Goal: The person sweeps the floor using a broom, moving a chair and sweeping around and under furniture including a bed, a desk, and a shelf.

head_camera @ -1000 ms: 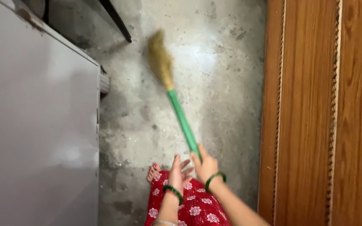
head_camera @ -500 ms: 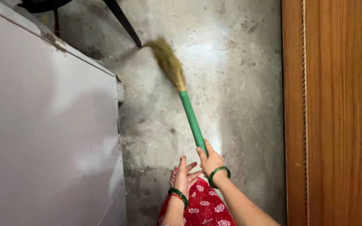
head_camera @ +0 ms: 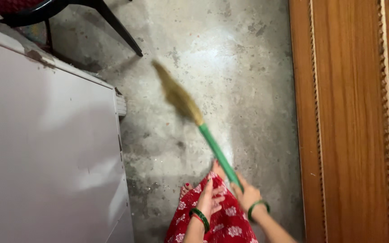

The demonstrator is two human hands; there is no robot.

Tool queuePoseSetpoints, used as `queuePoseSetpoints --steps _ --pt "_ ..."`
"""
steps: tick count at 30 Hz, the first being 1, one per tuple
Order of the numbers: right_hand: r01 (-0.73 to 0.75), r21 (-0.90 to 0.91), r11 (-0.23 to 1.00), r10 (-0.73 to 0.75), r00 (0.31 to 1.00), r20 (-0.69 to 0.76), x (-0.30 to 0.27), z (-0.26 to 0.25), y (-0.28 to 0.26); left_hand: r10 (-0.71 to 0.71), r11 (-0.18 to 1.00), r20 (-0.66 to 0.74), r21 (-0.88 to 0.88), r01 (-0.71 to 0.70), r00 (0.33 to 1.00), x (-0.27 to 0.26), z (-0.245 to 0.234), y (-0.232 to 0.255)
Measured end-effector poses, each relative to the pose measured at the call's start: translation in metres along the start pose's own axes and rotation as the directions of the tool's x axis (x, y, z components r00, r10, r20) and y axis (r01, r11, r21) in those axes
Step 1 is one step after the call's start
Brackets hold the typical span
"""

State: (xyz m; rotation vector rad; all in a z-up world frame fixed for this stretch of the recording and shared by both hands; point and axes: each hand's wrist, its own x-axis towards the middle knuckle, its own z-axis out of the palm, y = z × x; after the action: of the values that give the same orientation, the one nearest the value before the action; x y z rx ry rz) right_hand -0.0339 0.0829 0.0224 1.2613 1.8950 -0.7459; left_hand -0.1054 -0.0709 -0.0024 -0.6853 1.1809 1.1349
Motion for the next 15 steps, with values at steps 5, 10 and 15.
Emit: queuePoseSetpoints --steps 5,10,15 --pt "0.175 0.021 0.984 -0.168 0.967 -0.191 0.066 -0.082 -0.055 0.069 0.994 0.068 -0.095 -0.063 0.995 0.004 0.014 0.048" --pt "0.177 0.540 0.823 -0.117 0.983 -0.144 0.029 -0.088 -0.096 0.151 0.985 0.044 -0.086 -0.147 0.988 0.004 0.017 0.083" --pt "-0.264 0.899 0.351 0.127 0.964 0.233 -0.060 0.033 -0.054 0.067 0.997 -0.063 0.033 -0.065 0.996 -0.005 -0.002 0.083"
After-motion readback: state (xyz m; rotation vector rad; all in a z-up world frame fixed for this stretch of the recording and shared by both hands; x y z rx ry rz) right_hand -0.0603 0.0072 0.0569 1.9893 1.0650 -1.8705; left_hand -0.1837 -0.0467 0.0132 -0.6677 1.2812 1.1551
